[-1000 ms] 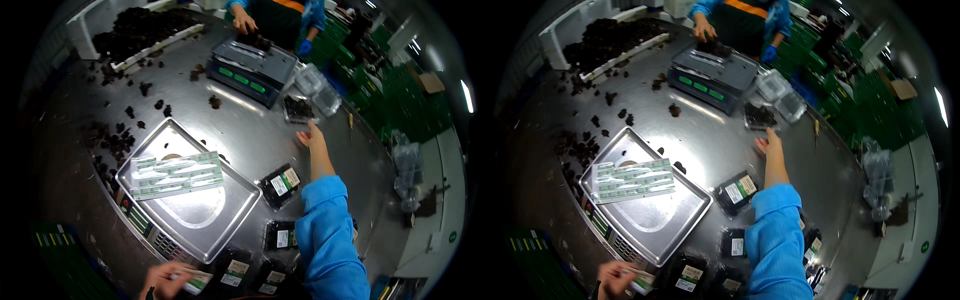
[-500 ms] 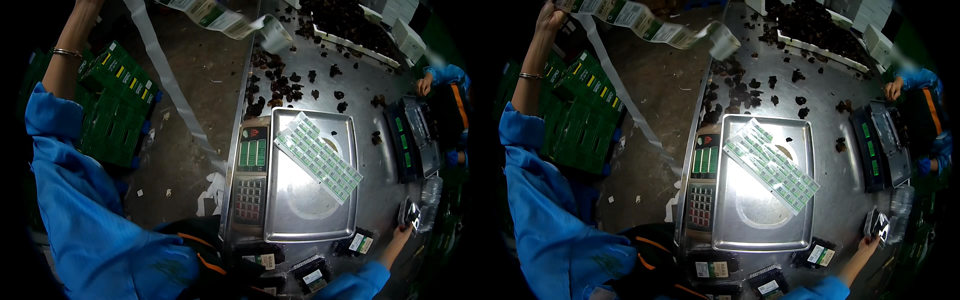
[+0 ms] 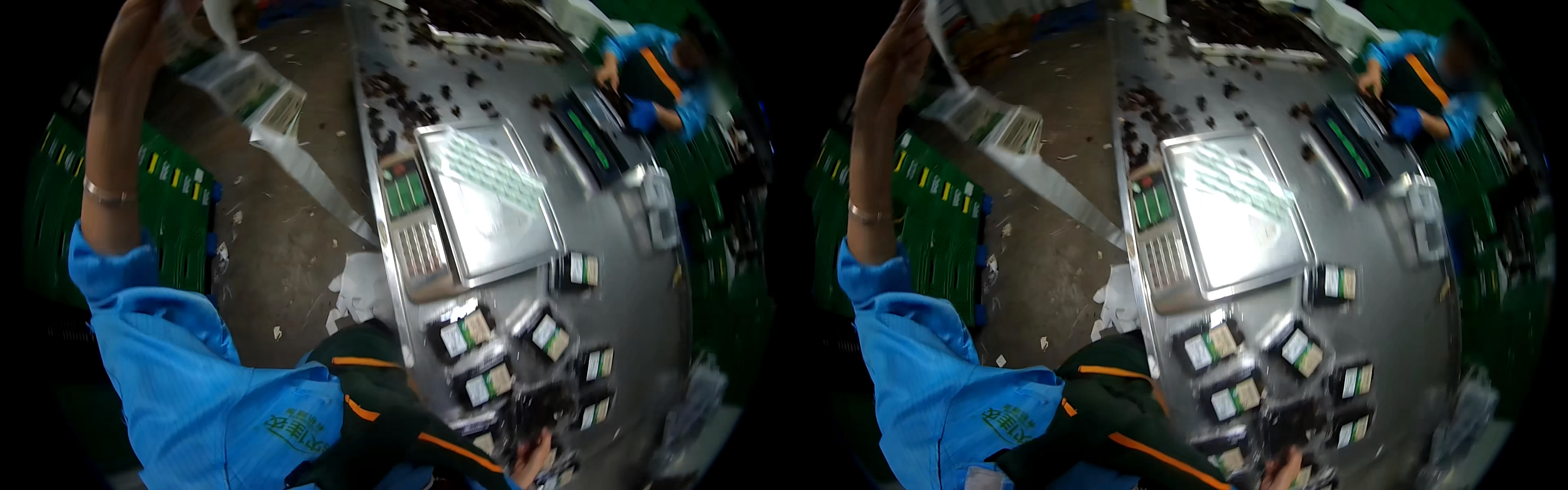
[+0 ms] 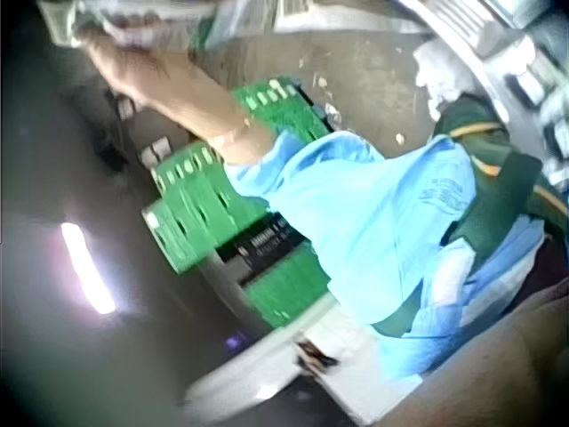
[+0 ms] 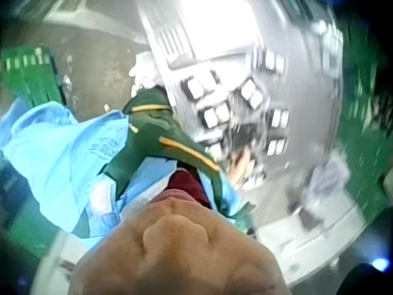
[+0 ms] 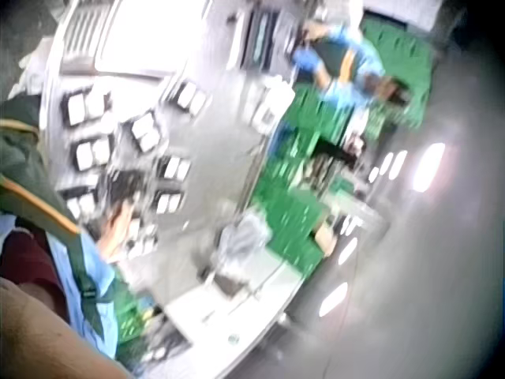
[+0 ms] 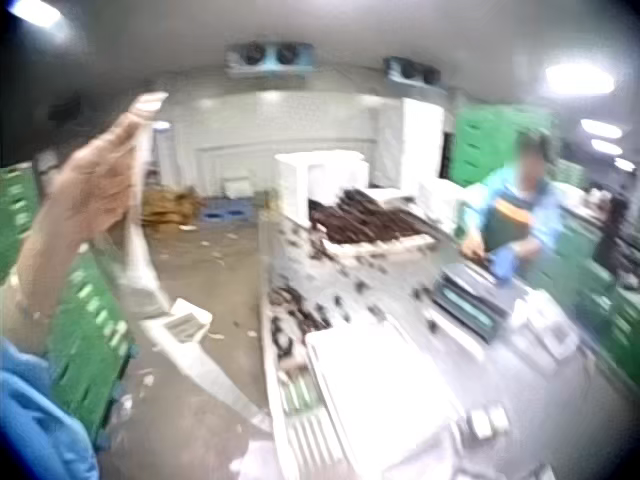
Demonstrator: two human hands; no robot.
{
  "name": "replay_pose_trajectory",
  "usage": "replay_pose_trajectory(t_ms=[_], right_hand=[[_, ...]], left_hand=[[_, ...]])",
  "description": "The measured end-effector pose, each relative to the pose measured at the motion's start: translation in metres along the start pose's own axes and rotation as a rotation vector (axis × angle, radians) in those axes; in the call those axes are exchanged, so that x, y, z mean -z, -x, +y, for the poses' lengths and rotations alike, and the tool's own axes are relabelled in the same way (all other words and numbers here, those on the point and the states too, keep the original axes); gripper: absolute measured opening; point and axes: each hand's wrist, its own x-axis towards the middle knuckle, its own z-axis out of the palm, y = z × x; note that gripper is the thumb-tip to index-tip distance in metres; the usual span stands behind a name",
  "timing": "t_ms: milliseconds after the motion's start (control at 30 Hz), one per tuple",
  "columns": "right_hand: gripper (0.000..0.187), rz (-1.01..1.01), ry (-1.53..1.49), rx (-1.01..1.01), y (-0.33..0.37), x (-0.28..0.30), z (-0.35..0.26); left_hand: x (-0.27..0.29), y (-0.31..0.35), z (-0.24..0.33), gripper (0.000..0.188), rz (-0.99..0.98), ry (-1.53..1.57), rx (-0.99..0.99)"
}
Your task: The person places small plastic containers of dark berries into a green plastic crate. They then pick up a roll of labels, peel off individual stickers, and apply them to the containers on a metal table. The person continues to pack the labeled containers into the crate and eventually moves the crate to a different location.
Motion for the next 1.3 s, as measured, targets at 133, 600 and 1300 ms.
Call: replay_pose_trajectory(t_ms=[133, 600, 1300], right_hand=[[0.028, -0.089, 0.205, 0.216, -0.012, 0.0, 0.015], [0.022, -0.256, -0.261, 1.091, 0.074, -0.076, -0.185], [0.06, -0.109, 1.086, 1.283, -0.035, -0.157, -0.141]], left_hand=[[-0.163, -0.002, -0.055, 0.022, 0.332, -0.674, 0.234], [-0.208, 0.022, -0.289, 0.028, -0.158, -0.478, 0.781], [-0.202, -0.036, -0.144, 0.04, 0.199, -0.698, 0.139]])
